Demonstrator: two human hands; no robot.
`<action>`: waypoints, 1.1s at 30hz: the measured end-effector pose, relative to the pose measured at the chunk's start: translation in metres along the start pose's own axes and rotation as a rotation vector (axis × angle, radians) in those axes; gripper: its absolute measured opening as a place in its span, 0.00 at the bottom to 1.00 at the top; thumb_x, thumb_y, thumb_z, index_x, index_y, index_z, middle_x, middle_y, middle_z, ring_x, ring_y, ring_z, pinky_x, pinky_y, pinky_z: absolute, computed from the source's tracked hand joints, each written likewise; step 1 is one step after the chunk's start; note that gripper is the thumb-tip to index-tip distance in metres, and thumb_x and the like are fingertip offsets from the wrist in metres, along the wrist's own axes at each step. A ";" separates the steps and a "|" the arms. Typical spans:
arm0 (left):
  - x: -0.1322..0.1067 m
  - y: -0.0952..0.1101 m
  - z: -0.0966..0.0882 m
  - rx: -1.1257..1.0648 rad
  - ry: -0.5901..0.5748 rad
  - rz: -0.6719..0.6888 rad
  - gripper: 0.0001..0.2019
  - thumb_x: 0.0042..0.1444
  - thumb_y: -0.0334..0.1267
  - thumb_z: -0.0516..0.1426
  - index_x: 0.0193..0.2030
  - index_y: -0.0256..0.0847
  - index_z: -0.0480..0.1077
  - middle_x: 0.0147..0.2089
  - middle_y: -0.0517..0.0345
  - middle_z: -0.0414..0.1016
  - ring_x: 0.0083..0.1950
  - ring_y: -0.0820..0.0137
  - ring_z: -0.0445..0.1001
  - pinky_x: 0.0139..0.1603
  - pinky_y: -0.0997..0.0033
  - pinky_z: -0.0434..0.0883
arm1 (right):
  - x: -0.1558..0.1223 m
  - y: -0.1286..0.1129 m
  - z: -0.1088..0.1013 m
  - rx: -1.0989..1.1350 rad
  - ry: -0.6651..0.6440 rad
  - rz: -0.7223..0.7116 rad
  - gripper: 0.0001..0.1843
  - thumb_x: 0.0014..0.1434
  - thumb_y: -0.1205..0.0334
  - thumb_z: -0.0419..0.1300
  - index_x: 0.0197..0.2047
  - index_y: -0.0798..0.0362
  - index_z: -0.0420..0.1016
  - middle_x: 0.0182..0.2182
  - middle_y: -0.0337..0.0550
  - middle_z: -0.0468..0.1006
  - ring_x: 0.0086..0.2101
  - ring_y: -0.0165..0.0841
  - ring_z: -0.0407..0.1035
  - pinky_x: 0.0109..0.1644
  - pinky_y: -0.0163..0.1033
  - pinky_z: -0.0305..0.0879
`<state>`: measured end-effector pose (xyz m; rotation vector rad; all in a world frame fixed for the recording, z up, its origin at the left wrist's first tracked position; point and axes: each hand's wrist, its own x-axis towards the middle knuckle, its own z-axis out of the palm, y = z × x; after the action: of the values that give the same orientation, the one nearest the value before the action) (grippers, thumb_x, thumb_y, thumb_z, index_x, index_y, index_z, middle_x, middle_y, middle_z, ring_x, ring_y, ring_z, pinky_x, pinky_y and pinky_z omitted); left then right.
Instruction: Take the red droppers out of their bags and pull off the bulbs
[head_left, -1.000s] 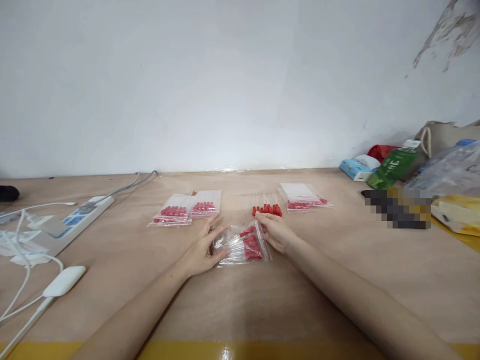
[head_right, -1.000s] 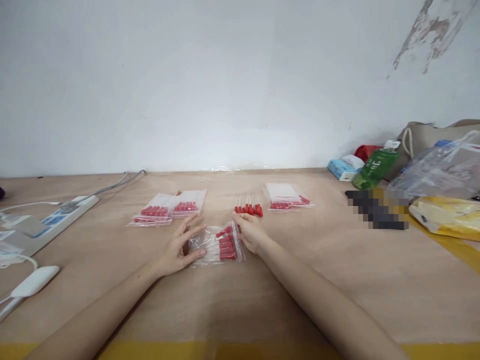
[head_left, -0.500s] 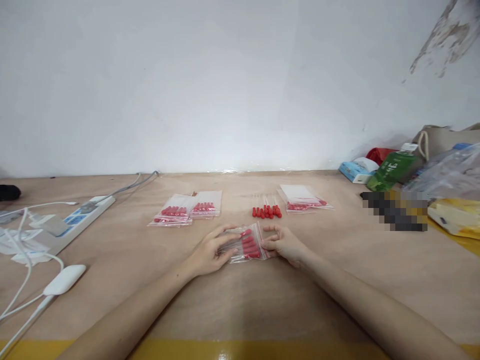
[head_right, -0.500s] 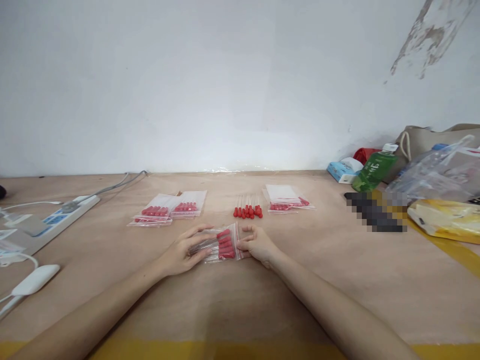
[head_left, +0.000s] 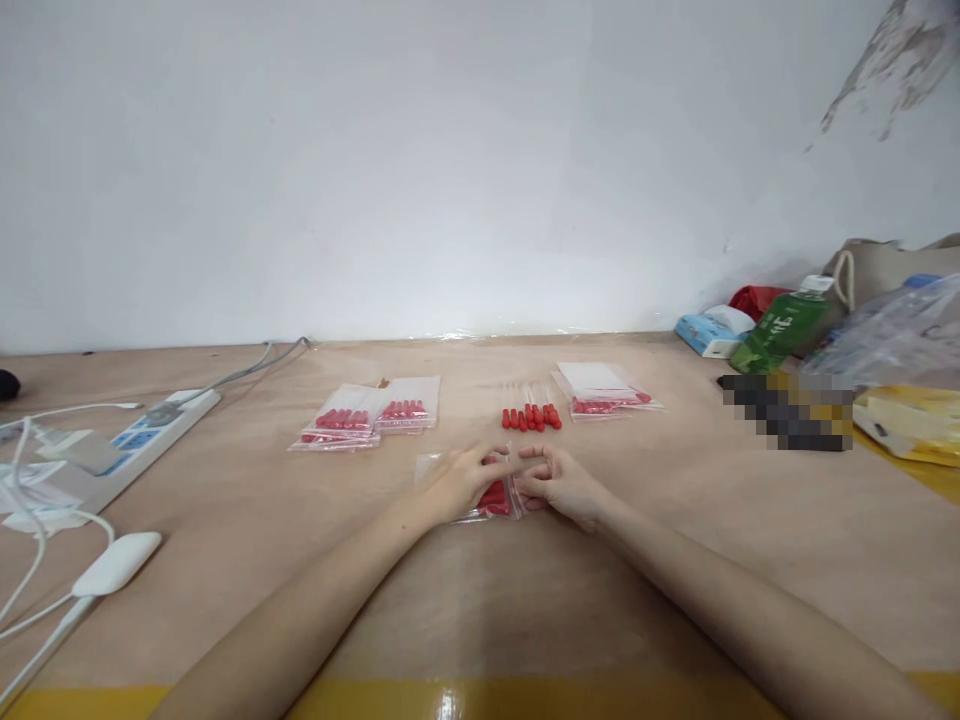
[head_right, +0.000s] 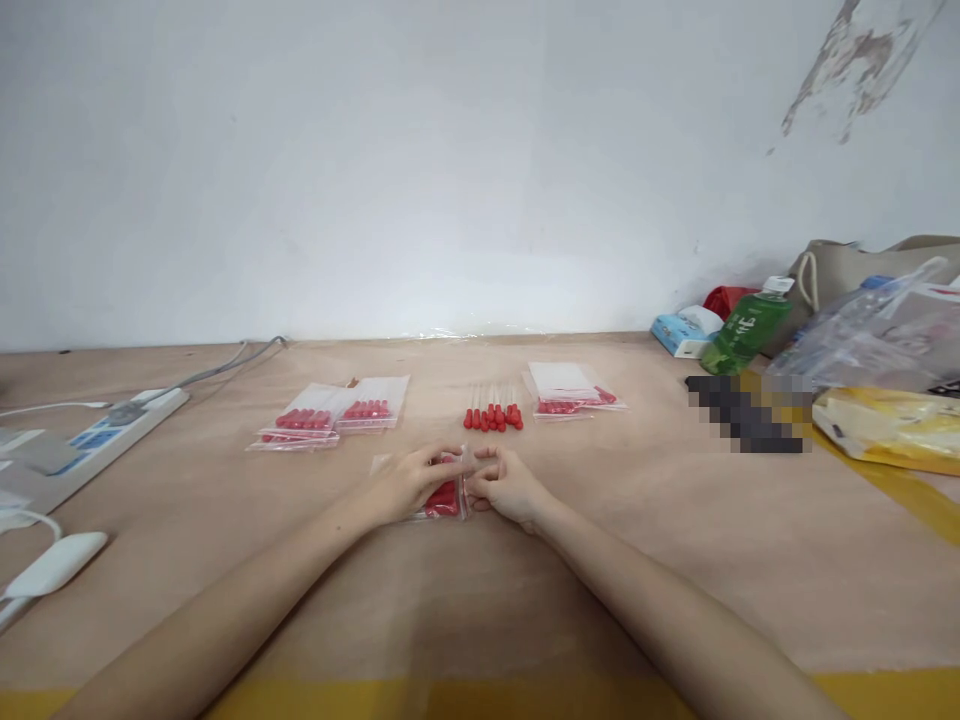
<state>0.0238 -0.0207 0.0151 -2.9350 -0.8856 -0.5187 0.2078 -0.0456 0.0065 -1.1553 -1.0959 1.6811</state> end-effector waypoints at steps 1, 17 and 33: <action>0.000 0.000 0.000 0.020 -0.009 0.020 0.18 0.58 0.32 0.49 0.54 0.52 0.63 0.54 0.55 0.65 0.47 0.68 0.70 0.44 0.69 0.69 | 0.000 0.000 0.000 0.005 -0.011 -0.005 0.28 0.38 0.67 0.67 0.40 0.52 0.56 0.16 0.26 0.70 0.18 0.24 0.66 0.26 0.31 0.64; 0.000 -0.005 0.004 0.168 0.078 0.097 0.10 0.60 0.30 0.46 0.38 0.41 0.68 0.42 0.58 0.72 0.38 0.73 0.70 0.35 0.75 0.66 | -0.004 0.014 -0.004 -0.488 -0.047 -0.482 0.10 0.53 0.64 0.53 0.33 0.50 0.76 0.32 0.40 0.78 0.35 0.34 0.72 0.41 0.42 0.68; 0.000 -0.003 -0.011 0.200 -0.055 0.143 0.09 0.62 0.32 0.44 0.39 0.40 0.65 0.43 0.58 0.71 0.40 0.71 0.70 0.36 0.73 0.66 | 0.005 0.008 -0.015 -1.512 -0.040 -1.289 0.15 0.60 0.72 0.43 0.31 0.55 0.69 0.29 0.47 0.71 0.32 0.33 0.64 0.35 0.38 0.58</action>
<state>0.0191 -0.0194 0.0251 -2.8135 -0.6806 -0.3230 0.2195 -0.0400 -0.0058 -0.6923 -2.4530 -0.3326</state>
